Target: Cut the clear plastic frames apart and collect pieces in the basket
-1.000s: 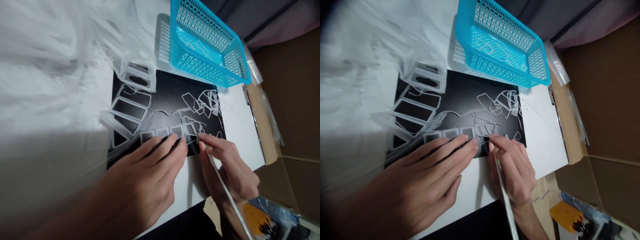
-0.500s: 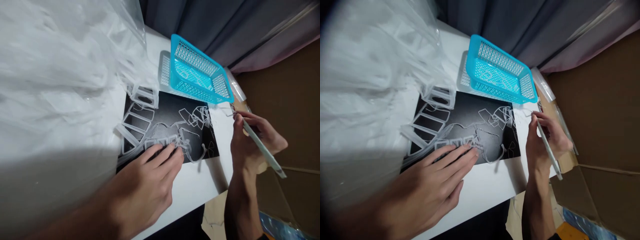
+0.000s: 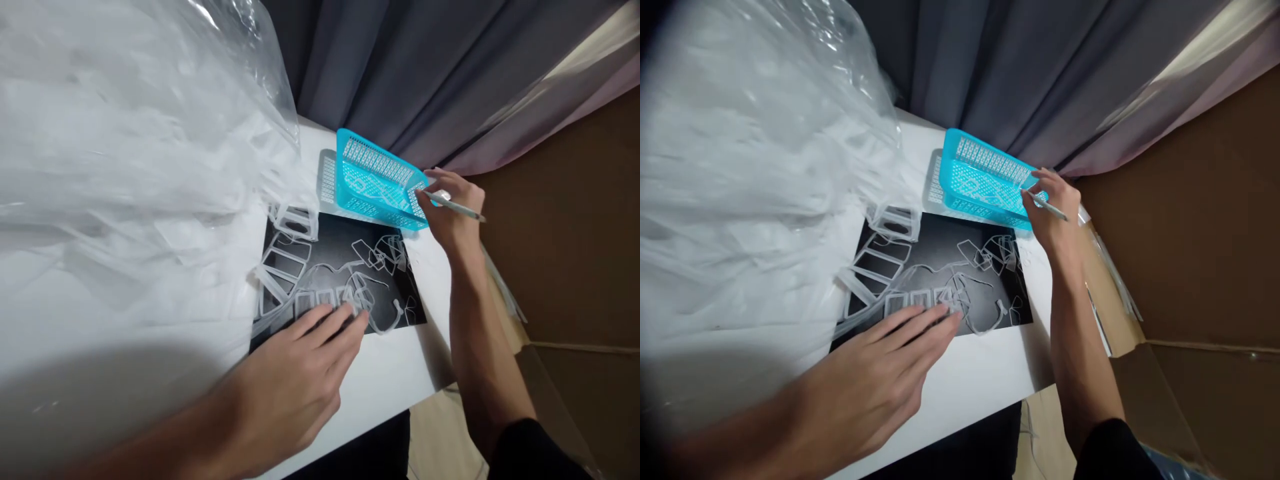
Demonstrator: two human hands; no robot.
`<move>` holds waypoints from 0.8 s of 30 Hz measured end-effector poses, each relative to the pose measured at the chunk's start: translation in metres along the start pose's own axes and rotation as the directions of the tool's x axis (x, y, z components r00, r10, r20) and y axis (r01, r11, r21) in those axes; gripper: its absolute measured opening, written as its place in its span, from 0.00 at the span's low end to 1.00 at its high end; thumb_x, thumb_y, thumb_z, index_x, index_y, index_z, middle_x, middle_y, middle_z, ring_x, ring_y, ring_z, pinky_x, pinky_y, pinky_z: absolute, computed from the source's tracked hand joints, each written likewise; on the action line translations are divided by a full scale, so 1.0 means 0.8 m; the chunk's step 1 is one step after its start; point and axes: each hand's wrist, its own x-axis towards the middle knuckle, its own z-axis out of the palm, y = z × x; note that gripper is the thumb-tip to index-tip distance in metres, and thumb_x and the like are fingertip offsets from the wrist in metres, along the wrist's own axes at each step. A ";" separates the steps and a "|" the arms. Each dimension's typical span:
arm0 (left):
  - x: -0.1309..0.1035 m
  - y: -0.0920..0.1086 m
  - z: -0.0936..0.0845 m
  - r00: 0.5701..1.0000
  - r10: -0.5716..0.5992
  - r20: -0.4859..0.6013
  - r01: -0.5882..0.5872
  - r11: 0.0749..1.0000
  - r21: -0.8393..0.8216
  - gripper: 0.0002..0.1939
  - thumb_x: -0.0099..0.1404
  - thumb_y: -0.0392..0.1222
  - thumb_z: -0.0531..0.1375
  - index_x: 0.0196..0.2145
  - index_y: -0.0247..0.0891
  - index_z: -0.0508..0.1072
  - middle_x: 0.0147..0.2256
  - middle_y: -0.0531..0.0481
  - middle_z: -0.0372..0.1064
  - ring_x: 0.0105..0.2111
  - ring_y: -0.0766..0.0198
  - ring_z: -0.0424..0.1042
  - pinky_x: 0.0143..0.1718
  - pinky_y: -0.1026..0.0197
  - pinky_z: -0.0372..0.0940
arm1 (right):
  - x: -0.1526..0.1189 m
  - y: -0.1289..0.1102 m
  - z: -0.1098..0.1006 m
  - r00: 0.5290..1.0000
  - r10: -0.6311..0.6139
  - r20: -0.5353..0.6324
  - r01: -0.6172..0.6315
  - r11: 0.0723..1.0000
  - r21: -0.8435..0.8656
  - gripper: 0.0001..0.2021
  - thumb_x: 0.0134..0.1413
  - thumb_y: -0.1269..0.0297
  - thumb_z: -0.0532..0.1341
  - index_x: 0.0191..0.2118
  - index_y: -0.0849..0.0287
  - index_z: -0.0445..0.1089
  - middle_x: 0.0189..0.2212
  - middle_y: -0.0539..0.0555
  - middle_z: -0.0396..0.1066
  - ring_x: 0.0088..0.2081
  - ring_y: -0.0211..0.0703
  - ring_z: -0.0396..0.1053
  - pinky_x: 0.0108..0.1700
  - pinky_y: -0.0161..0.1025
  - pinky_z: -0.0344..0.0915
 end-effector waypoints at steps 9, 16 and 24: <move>-0.003 0.005 -0.013 0.997 0.080 -0.007 -0.080 0.996 0.045 0.20 0.73 0.43 0.60 0.54 0.25 0.81 0.50 0.35 0.82 0.52 0.45 0.79 0.67 0.45 0.63 | -0.164 -0.149 -0.040 0.843 -0.294 0.451 -0.015 0.825 0.565 0.05 0.70 0.72 0.66 0.45 0.55 0.78 0.52 0.55 0.86 0.55 0.49 0.85 0.69 0.53 0.76; -0.008 0.004 -0.008 0.997 0.078 -0.030 -0.077 0.996 0.034 0.27 0.73 0.43 0.60 0.61 0.20 0.77 0.62 0.30 0.76 0.65 0.41 0.74 0.70 0.46 0.64 | -0.218 -0.110 -0.033 0.964 -0.158 0.213 0.102 0.963 0.248 0.09 0.66 0.77 0.67 0.44 0.54 0.77 0.44 0.54 0.87 0.46 0.50 0.88 0.73 0.60 0.72; -0.001 0.004 -0.017 0.986 0.062 -0.151 -0.062 0.998 0.009 0.20 0.72 0.35 0.58 0.55 0.20 0.80 0.56 0.30 0.80 0.56 0.40 0.81 0.60 0.43 0.72 | -0.231 -0.143 -0.053 0.984 0.146 -0.105 -0.137 0.986 0.092 0.07 0.64 0.72 0.70 0.40 0.51 0.78 0.41 0.55 0.86 0.42 0.56 0.85 0.59 0.64 0.76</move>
